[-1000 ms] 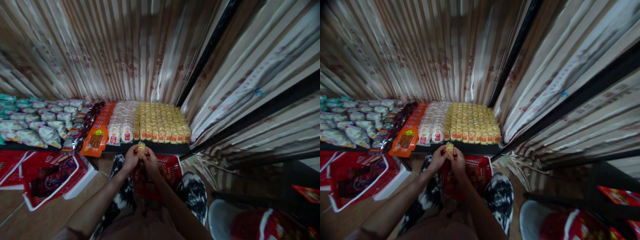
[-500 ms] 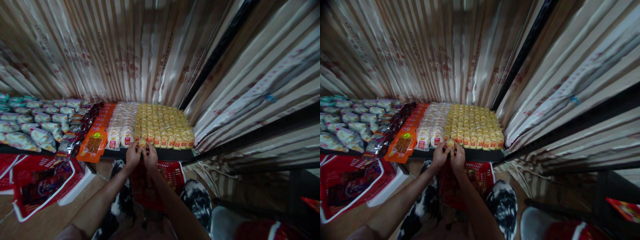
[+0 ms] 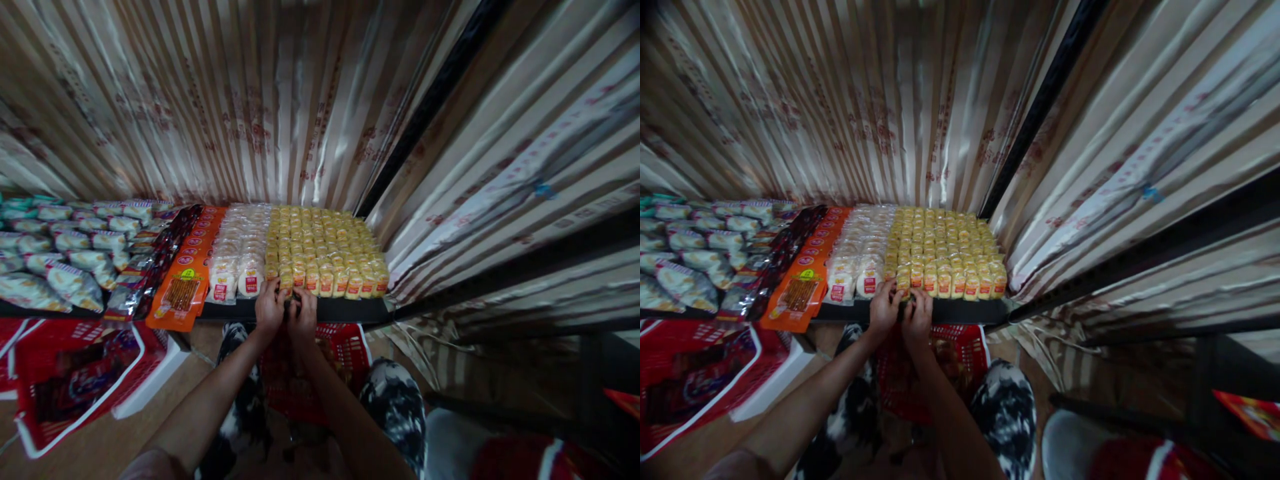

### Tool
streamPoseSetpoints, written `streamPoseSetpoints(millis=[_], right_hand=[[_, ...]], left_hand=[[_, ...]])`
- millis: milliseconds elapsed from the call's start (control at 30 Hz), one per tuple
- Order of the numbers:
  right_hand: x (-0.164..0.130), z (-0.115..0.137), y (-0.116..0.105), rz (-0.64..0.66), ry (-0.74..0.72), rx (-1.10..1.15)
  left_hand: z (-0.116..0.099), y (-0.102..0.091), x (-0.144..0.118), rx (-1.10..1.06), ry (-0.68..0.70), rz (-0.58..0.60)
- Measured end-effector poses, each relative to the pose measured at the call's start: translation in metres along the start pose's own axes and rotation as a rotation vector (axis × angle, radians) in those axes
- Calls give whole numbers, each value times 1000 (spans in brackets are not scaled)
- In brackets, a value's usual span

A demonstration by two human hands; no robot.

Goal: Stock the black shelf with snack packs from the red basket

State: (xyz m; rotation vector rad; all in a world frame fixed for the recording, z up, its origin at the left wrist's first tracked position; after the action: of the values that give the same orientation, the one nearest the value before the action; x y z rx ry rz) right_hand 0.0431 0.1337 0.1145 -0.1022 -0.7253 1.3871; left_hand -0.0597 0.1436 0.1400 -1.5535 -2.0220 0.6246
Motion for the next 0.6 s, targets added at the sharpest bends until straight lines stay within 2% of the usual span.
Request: streamPoseSetpoints(millis=[200,600], right_hand=[[-1,-2,0,54,-61,-48],[-1,-7,2,61,-117,-114]], left_hand=[[2,4,-2,-22,1,-66],[23,17,1,-101,-30,-61]])
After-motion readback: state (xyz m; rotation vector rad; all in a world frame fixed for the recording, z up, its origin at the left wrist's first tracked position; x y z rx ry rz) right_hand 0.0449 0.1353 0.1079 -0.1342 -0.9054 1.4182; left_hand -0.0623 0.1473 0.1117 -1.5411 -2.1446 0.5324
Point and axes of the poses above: each hand's wrist, its own x-axis towards the middle knuckle, its own y-axis out of the palm, z = x × y, the point moved 2 cm from there along x, towards the middle knuckle, and after that the axes turned 6 degrees about z, right-handed, at the moved point
